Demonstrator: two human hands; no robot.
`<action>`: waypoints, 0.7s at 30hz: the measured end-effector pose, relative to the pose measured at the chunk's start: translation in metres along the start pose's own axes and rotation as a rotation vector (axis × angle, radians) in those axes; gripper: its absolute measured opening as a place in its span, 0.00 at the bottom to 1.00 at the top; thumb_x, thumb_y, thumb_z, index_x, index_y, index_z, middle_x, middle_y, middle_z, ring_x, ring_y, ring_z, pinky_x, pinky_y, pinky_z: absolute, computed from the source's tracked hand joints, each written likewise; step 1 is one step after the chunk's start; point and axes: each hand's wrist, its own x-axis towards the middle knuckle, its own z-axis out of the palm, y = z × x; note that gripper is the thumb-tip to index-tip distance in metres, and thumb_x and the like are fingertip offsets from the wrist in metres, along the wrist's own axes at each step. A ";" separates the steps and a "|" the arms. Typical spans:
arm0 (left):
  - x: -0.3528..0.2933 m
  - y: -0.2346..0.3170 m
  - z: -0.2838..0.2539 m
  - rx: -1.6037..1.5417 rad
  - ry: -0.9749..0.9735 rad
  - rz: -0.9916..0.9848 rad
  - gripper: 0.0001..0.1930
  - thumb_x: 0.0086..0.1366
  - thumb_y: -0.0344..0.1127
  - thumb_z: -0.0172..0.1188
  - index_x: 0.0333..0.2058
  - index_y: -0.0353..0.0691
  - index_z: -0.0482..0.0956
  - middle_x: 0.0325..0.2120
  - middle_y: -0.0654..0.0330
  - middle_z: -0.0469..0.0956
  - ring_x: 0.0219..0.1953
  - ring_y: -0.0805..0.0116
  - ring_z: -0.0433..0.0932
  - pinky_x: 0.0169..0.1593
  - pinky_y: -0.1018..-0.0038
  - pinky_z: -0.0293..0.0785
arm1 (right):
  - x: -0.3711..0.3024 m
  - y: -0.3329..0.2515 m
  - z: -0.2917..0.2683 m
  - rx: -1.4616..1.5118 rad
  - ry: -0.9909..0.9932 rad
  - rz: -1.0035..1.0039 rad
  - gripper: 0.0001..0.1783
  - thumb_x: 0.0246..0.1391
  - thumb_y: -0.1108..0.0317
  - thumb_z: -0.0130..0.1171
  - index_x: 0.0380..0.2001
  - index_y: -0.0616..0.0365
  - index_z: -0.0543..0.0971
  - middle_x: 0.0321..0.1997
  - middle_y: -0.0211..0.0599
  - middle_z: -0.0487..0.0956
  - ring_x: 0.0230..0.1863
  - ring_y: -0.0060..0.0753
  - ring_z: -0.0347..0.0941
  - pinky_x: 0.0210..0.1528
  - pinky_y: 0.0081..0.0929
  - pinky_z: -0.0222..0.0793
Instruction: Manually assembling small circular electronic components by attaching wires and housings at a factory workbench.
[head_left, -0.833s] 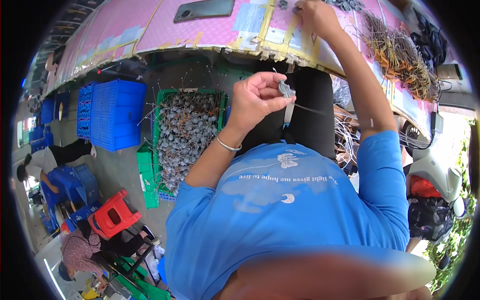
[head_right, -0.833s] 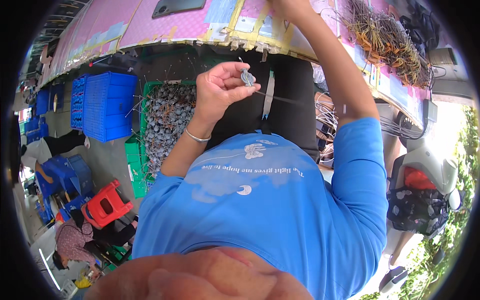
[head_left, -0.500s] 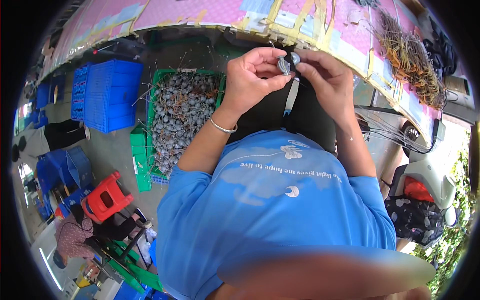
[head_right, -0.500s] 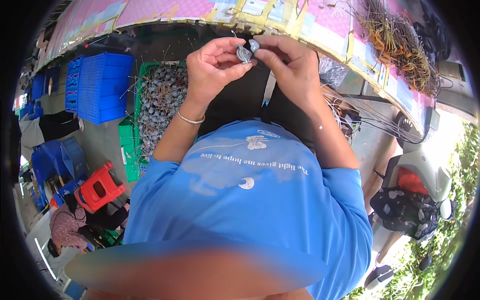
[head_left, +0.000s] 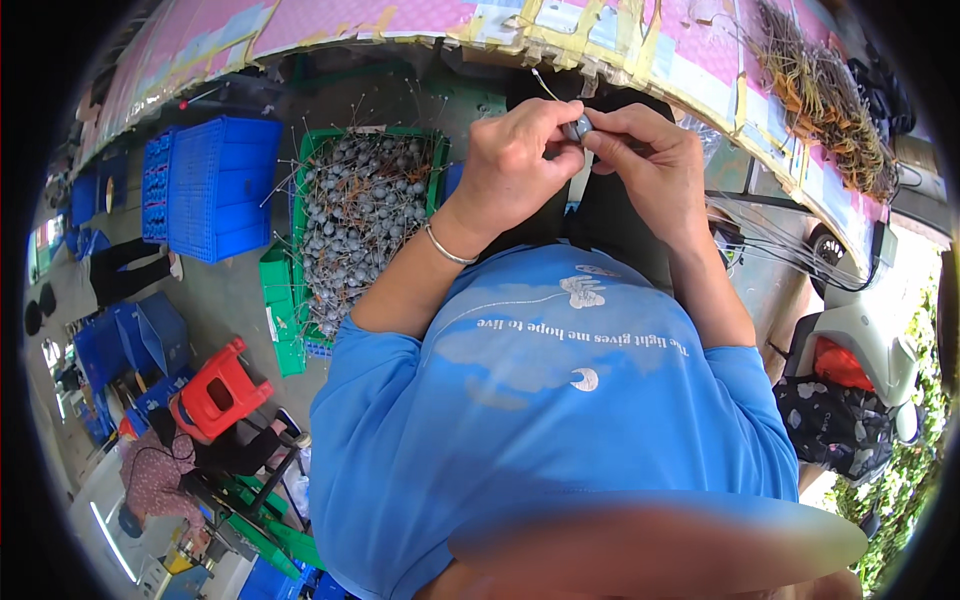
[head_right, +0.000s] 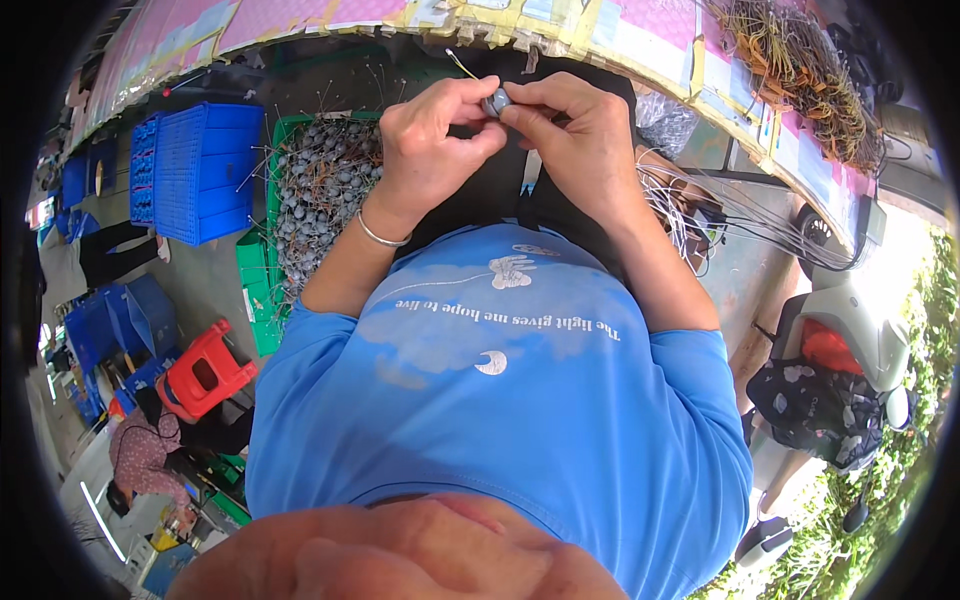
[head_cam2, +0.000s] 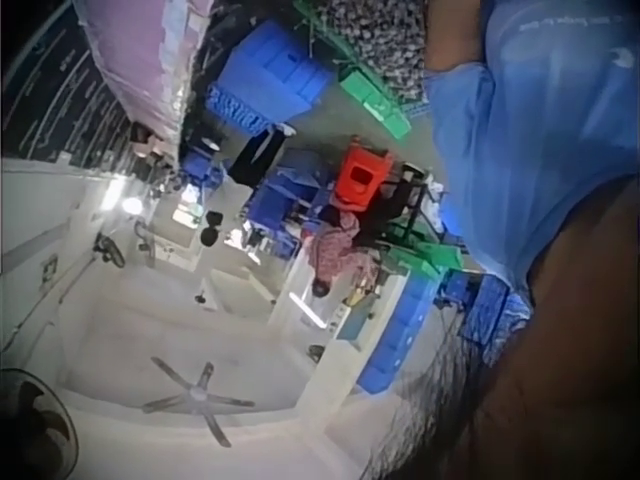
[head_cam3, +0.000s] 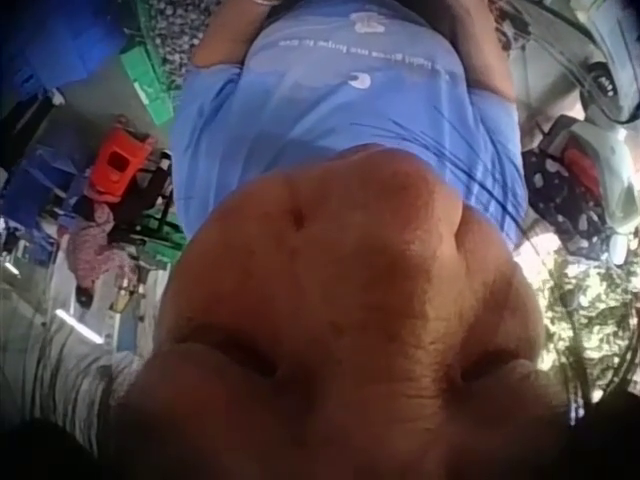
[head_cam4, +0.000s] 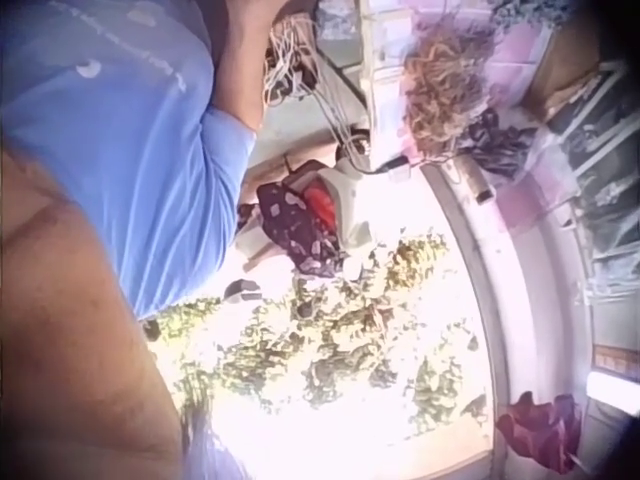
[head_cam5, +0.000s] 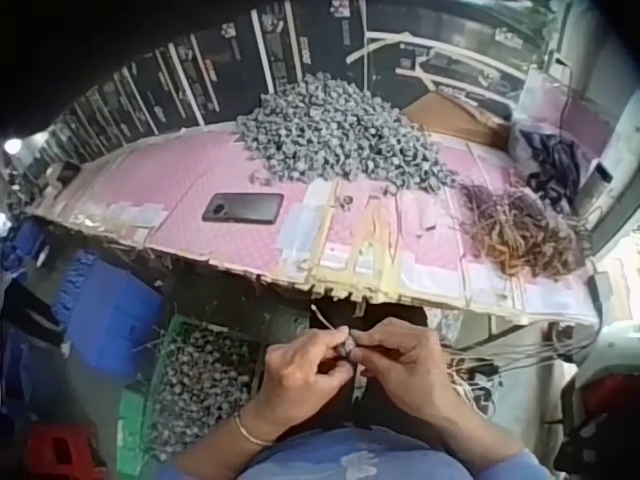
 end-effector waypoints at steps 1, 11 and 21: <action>0.000 -0.004 0.001 0.006 -0.003 -0.009 0.20 0.47 0.21 0.69 0.42 0.34 0.80 0.31 0.59 0.84 0.32 0.72 0.85 0.33 0.79 0.81 | 0.001 0.002 0.000 -0.024 0.011 0.001 0.10 0.56 0.77 0.62 0.43 0.62 0.83 0.36 0.31 0.81 0.37 0.18 0.76 0.37 0.16 0.75; 0.006 0.001 0.011 -0.719 -0.156 -0.374 0.23 0.54 0.13 0.63 0.50 0.32 0.78 0.58 0.51 0.71 0.46 0.65 0.81 0.46 0.74 0.84 | 0.010 0.030 -0.022 0.519 -0.146 -0.055 0.15 0.62 0.69 0.58 0.49 0.64 0.79 0.45 0.34 0.81 0.44 0.23 0.76 0.46 0.23 0.72; 0.012 0.020 0.013 -0.882 -0.068 -0.494 0.30 0.54 0.14 0.63 0.57 0.29 0.69 0.54 0.50 0.74 0.46 0.66 0.81 0.45 0.74 0.84 | 0.014 0.042 -0.004 0.825 -0.140 -0.079 0.18 0.65 0.64 0.54 0.50 0.69 0.75 0.43 0.42 0.80 0.46 0.31 0.77 0.48 0.27 0.74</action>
